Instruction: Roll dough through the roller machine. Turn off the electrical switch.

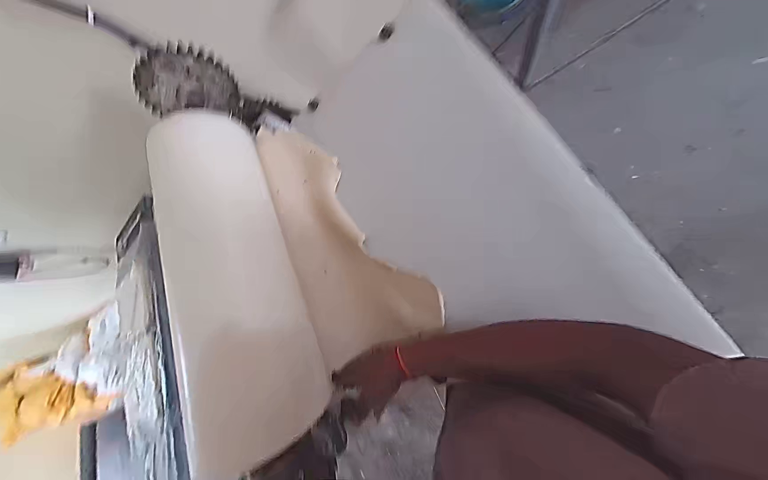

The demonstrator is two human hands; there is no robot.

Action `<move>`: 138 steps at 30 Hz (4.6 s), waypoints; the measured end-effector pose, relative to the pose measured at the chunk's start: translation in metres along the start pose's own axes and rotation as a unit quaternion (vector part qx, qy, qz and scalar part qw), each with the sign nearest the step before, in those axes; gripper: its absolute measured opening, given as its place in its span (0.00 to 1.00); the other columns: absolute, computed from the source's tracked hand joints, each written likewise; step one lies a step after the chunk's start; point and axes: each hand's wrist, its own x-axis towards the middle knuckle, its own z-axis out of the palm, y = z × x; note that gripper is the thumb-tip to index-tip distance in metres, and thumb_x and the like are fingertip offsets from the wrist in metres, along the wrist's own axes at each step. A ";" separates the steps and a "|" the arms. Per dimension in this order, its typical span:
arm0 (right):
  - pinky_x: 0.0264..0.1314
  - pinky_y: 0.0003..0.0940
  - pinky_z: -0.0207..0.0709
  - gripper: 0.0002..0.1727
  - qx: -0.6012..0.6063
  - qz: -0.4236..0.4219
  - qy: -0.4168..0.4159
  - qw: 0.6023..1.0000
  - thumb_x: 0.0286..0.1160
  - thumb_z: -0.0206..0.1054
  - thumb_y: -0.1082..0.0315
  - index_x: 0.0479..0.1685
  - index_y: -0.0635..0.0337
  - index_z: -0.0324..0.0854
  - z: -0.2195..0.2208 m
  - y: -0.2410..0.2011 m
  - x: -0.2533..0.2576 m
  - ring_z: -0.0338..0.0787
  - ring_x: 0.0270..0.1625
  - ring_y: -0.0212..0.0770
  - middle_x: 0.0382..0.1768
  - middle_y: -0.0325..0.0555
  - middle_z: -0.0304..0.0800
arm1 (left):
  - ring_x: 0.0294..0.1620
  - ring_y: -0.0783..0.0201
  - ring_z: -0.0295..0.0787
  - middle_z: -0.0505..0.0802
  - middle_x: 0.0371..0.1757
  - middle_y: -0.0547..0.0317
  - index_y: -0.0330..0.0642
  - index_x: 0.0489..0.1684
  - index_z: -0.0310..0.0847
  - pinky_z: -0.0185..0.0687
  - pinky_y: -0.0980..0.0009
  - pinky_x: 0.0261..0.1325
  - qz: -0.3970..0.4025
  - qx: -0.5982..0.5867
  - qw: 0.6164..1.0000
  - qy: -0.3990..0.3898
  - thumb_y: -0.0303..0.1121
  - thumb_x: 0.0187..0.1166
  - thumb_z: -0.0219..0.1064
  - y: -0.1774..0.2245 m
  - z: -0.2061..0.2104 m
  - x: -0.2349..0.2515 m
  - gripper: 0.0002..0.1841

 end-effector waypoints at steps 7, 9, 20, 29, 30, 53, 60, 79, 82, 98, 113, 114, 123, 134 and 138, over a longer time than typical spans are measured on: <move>0.84 0.52 0.64 0.37 0.004 -0.006 -0.013 1.000 0.80 0.71 0.63 0.85 0.69 0.64 -0.005 -0.002 -0.004 0.75 0.81 0.56 0.79 0.65 0.74 | 0.10 0.84 0.69 0.79 0.13 0.77 0.39 0.31 0.78 0.70 0.86 0.17 -0.010 -0.282 0.959 0.029 0.19 0.74 0.56 -0.020 0.020 0.000 0.07; 0.81 0.52 0.67 0.34 -0.001 -0.015 0.004 1.000 0.79 0.72 0.63 0.82 0.69 0.68 -0.001 -0.001 -0.006 0.79 0.77 0.54 0.75 0.64 0.78 | 0.12 0.85 0.73 0.82 0.14 0.79 0.47 0.27 0.79 0.74 0.86 0.20 -0.014 -0.353 0.935 0.034 0.20 0.68 0.56 -0.029 0.026 -0.002 0.10; 0.67 0.45 0.81 0.28 -0.045 0.017 0.082 0.995 0.75 0.74 0.61 0.73 0.65 0.79 0.005 -0.013 -0.023 0.90 0.62 0.43 0.60 0.56 0.91 | 0.34 0.63 0.85 0.91 0.38 0.45 0.24 0.49 0.86 0.83 0.64 0.48 -0.051 -0.049 0.997 -0.012 0.24 0.75 0.69 0.014 0.013 -0.018 0.11; 0.72 0.30 0.78 0.28 -0.119 0.089 0.005 0.989 0.72 0.76 0.56 0.68 0.63 0.82 -0.011 -0.014 -0.008 0.86 0.65 0.28 0.60 0.45 0.91 | 0.54 0.66 0.89 0.90 0.52 0.49 0.23 0.64 0.73 0.86 0.68 0.62 -0.033 -0.583 0.785 0.210 0.20 0.87 0.51 0.002 0.092 -0.007 0.13; 0.72 0.27 0.78 0.30 -0.119 0.088 0.024 0.989 0.70 0.77 0.56 0.69 0.63 0.81 -0.009 -0.013 -0.009 0.86 0.66 0.26 0.61 0.44 0.91 | 0.56 0.66 0.88 0.90 0.54 0.49 0.25 0.62 0.77 0.86 0.67 0.63 -0.039 -0.595 0.776 0.205 0.20 0.86 0.53 0.004 0.096 0.001 0.13; 0.63 0.29 0.86 0.20 -0.122 -0.050 0.202 0.970 0.66 0.75 0.72 0.57 0.60 0.77 0.008 0.002 -0.031 0.91 0.54 0.26 0.48 0.29 0.93 | 0.56 0.50 0.92 0.90 0.60 0.39 0.37 0.85 0.53 0.88 0.50 0.60 0.040 -0.749 0.655 0.091 0.35 0.80 0.72 0.019 0.090 0.026 0.38; 0.60 0.31 0.87 0.20 -0.122 -0.038 0.248 0.960 0.62 0.74 0.76 0.55 0.58 0.78 0.018 -0.004 -0.036 0.92 0.52 0.28 0.45 0.30 0.94 | 0.56 0.57 0.90 0.90 0.58 0.43 0.33 0.72 0.74 0.86 0.59 0.62 -0.012 -0.840 0.532 0.103 0.25 0.73 0.76 0.049 0.099 0.010 0.27; 0.64 0.32 0.86 0.31 -0.152 -0.027 0.289 0.945 0.58 0.83 0.65 0.65 0.50 0.76 0.022 -0.010 -0.035 0.91 0.57 0.29 0.52 0.28 0.92 | 0.48 0.63 0.87 0.88 0.50 0.49 0.36 0.63 0.76 0.86 0.64 0.51 -0.005 -0.846 0.517 -0.130 0.18 0.67 0.71 0.020 0.064 0.040 0.23; 0.61 0.29 0.87 0.33 -0.196 -0.025 0.324 0.925 0.51 0.84 0.71 0.61 0.55 0.76 0.030 -0.016 -0.039 0.91 0.56 0.27 0.50 0.28 0.93 | 0.52 0.63 0.89 0.89 0.54 0.48 0.35 0.67 0.75 0.87 0.64 0.57 0.022 -0.827 0.550 -0.117 0.23 0.75 0.71 0.014 0.072 0.030 0.21; 0.63 0.28 0.86 0.33 -0.180 0.015 0.335 0.925 0.52 0.83 0.71 0.62 0.58 0.74 0.039 -0.020 -0.033 0.90 0.58 0.26 0.53 0.29 0.92 | 0.48 0.64 0.88 0.90 0.46 0.48 0.31 0.55 0.82 0.84 0.65 0.55 -0.043 -0.863 0.501 -0.049 0.23 0.75 0.72 0.036 0.076 0.018 0.13; 0.66 0.33 0.86 0.40 -0.144 -0.023 0.297 0.944 0.54 0.87 0.64 0.71 0.57 0.70 0.031 -0.013 -0.030 0.90 0.61 0.30 0.58 0.30 0.90 | 0.47 0.65 0.86 0.87 0.49 0.50 0.34 0.61 0.76 0.85 0.69 0.52 0.001 -0.910 0.391 -0.140 0.14 0.70 0.68 0.025 0.079 0.033 0.20; 0.67 0.32 0.85 0.41 -0.144 -0.021 0.295 0.944 0.54 0.87 0.62 0.72 0.56 0.69 0.031 -0.013 -0.030 0.89 0.62 0.29 0.58 0.29 0.89 | 0.46 0.65 0.86 0.87 0.49 0.51 0.34 0.61 0.75 0.85 0.69 0.51 0.000 -0.914 0.380 -0.142 0.13 0.71 0.67 0.025 0.079 0.032 0.20; 0.60 0.25 0.86 0.31 -0.131 0.031 0.320 0.938 0.51 0.82 0.77 0.60 0.55 0.77 0.038 -0.028 -0.027 0.90 0.55 0.24 0.50 0.25 0.92 | 0.59 0.60 0.87 0.85 0.61 0.42 0.28 0.65 0.77 0.84 0.65 0.64 0.013 -0.804 0.595 -0.018 0.29 0.80 0.70 0.034 0.084 0.010 0.20; 0.62 0.28 0.86 0.36 -0.173 0.009 0.324 0.930 0.49 0.87 0.67 0.63 0.57 0.75 0.036 -0.020 -0.033 0.89 0.58 0.26 0.52 0.28 0.91 | 0.47 0.66 0.88 0.88 0.48 0.52 0.32 0.59 0.76 0.86 0.70 0.53 -0.023 -0.923 0.353 -0.150 0.18 0.78 0.64 0.037 0.090 0.015 0.14; 0.62 0.25 0.85 0.35 -0.193 -0.007 0.341 0.920 0.48 0.83 0.72 0.62 0.56 0.73 0.038 -0.020 -0.030 0.89 0.57 0.24 0.51 0.26 0.90 | 0.45 0.66 0.87 0.86 0.47 0.53 0.35 0.60 0.73 0.86 0.69 0.48 -0.020 -0.922 0.338 -0.185 0.15 0.73 0.63 0.036 0.088 0.023 0.17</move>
